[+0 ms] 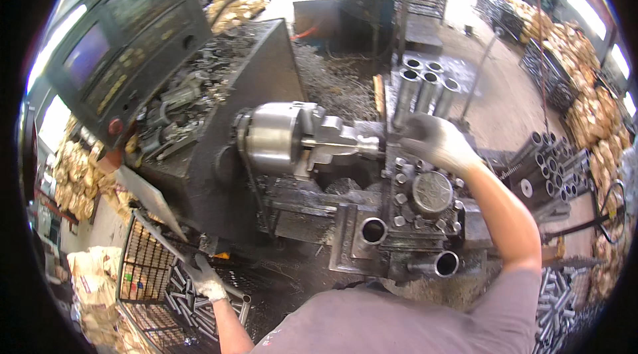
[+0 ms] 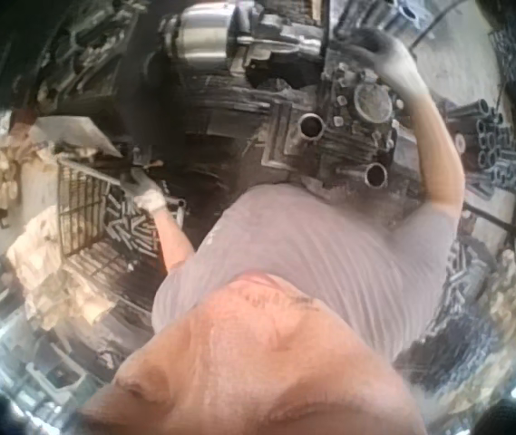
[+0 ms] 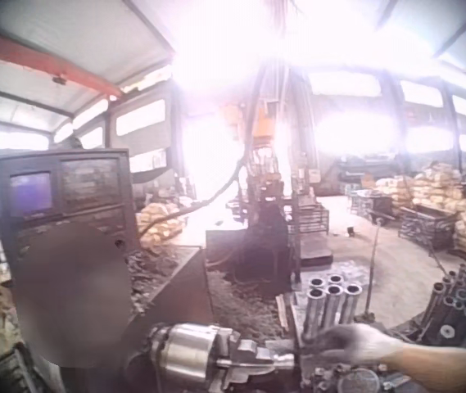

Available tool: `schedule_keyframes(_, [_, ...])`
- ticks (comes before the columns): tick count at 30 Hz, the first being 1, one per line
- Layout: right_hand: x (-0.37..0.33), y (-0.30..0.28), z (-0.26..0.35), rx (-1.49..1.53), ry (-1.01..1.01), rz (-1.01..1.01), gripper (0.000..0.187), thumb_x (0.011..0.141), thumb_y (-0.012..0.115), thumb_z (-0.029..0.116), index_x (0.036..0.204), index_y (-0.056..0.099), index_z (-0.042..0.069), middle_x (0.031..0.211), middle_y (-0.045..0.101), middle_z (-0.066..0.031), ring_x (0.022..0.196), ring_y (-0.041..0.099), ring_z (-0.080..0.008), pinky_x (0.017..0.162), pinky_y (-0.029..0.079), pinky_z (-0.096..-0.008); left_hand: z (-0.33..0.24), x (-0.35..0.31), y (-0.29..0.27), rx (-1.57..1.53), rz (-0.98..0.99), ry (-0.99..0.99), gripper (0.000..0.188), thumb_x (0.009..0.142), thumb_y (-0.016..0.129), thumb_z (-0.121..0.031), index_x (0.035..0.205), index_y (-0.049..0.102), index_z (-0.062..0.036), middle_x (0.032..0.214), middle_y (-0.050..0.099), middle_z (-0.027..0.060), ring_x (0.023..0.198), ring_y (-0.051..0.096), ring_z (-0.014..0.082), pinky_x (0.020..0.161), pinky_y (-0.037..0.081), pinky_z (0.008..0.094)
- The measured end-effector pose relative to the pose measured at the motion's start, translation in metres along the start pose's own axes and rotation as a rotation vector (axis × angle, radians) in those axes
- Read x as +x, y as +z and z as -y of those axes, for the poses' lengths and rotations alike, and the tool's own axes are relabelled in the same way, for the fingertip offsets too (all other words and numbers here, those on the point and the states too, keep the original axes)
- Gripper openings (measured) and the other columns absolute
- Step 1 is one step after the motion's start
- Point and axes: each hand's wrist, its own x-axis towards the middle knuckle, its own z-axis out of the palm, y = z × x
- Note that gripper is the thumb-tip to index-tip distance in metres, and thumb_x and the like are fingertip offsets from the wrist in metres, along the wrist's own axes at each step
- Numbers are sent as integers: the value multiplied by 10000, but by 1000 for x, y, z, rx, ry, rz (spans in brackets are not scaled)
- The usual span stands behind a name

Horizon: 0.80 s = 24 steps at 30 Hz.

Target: The person repeatedly loads hollow metal tubes into a lathe chuck, secures them, and removes them after machining. The finished tubes are placed into a wire basket. The person wears gloves and works continuously in a factory setting.

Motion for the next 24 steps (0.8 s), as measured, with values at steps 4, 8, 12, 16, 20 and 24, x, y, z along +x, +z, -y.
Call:
schedule_keyframes(4, [-84, -21, -18, 460, 82, -267, 412, 928, 742, 39, 1328, 683, -38, 1102, 793, -107, 1008, 749, -150, 900, 602, -296, -166, 83, -43, 11, -357, 880, 286, 1027, 657, -68, 1287, 671, 51, 1207, 738, 242, 1108, 717, 441, 983, 575, 488])
schedule_keyframes(8, [-145, -28, -40, 537, 118, -451, 395, 953, 697, 20, 1334, 659, -79, 1142, 766, -138, 973, 748, -177, 877, 625, -307, -297, 203, -17, 216, 45, 642, 645, 1063, 613, -284, 1646, 404, -100, 1167, 757, 243, 995, 756, 443, 946, 580, 527])
schedule_keyframes(12, [-190, -24, -57, 393, 92, -537, 319, 967, 697, 44, 1270, 717, -54, 1107, 776, -112, 950, 732, -156, 854, 611, -300, -305, 306, 5, 526, 239, 485, 723, 1074, 569, -370, 1707, 296, -151, 1309, 724, 264, 1104, 741, 461, 990, 571, 536])
schedule_keyframes(16, [-260, -2, -45, 456, 292, -626, 463, 894, 729, 12, 1351, 683, -38, 1139, 781, -93, 1009, 722, -165, 911, 580, -307, -301, 213, 25, 33, -50, 809, 594, 1072, 626, -374, 1573, 532, -69, 1411, 683, 261, 1172, 724, 446, 1003, 569, 513])
schedule_keyframes(20, [-316, 39, -57, 295, 196, -284, 785, 773, 814, 19, 1514, 557, -14, 1321, 748, -174, 1102, 742, -200, 922, 614, -343, -254, -27, -18, -485, 990, 764, 498, 925, 822, -151, 1394, 693, -47, 1238, 761, 149, 1009, 759, 284, 952, 610, 382])
schedule_keyframes(24, [-296, 107, -48, 67, 323, -202, 863, 734, 966, 346, 1440, 576, 39, 1184, 757, -246, 1015, 783, -315, 882, 625, -403, -257, -162, 45, -359, 1421, 508, 1095, 789, 927, -341, 1688, 331, -146, 1500, 635, 237, 1367, 640, 388, 1155, 506, 469])
